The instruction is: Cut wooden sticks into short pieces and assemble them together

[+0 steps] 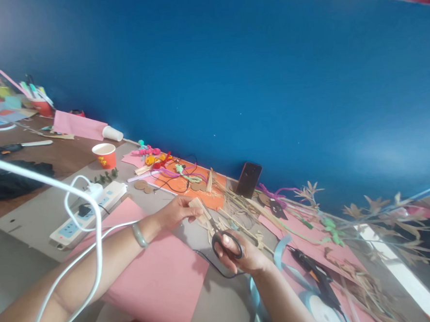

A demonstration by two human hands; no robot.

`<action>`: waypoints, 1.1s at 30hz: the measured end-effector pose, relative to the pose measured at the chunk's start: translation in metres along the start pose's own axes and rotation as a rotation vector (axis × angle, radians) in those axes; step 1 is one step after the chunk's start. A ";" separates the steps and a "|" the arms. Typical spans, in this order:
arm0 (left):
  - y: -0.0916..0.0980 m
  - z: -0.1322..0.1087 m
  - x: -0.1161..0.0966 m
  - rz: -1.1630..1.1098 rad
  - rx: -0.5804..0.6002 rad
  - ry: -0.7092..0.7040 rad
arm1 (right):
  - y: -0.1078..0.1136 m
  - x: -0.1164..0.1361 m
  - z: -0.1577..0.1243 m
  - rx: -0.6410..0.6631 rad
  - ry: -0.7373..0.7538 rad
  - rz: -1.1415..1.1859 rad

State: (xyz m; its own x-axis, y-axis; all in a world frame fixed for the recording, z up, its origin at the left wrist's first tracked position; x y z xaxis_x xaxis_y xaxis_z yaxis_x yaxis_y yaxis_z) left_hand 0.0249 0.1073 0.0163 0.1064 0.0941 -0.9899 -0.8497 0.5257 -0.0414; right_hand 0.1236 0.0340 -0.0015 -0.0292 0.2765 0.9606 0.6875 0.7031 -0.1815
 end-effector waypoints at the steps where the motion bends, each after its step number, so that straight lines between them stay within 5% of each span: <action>1: 0.000 0.000 0.000 0.003 0.002 -0.004 | 0.000 0.000 0.001 -0.001 0.000 -0.002; 19: -0.019 -0.003 -0.003 0.112 0.130 -0.022 | 0.007 0.004 0.003 -0.084 0.032 -0.076; 22: -0.021 -0.003 0.003 0.098 0.137 0.008 | 0.021 0.018 0.001 -0.228 0.106 -0.152; 27: -0.016 -0.001 0.011 0.151 0.086 0.013 | 0.057 0.028 -0.013 -0.714 0.208 -0.161; 33: -0.024 -0.001 0.028 0.041 0.106 0.108 | 0.056 0.015 -0.006 -0.740 0.261 -0.078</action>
State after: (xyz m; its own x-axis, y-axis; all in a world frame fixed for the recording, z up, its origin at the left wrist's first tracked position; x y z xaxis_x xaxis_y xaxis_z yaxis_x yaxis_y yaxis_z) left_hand 0.0478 0.0966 -0.0110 0.0122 0.0291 -0.9995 -0.7921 0.6103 0.0081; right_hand 0.1661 0.0735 0.0038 0.0115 0.0174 0.9998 0.9974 0.0702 -0.0127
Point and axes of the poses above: each hand's wrist, its own z-axis towards the middle knuckle, its own y-axis out of the back of the hand, x = y × z, the point moved 10 cm from there along z, towards the middle knuckle, and after that the axes turned 9 degrees about z, right-handed, at the moved point
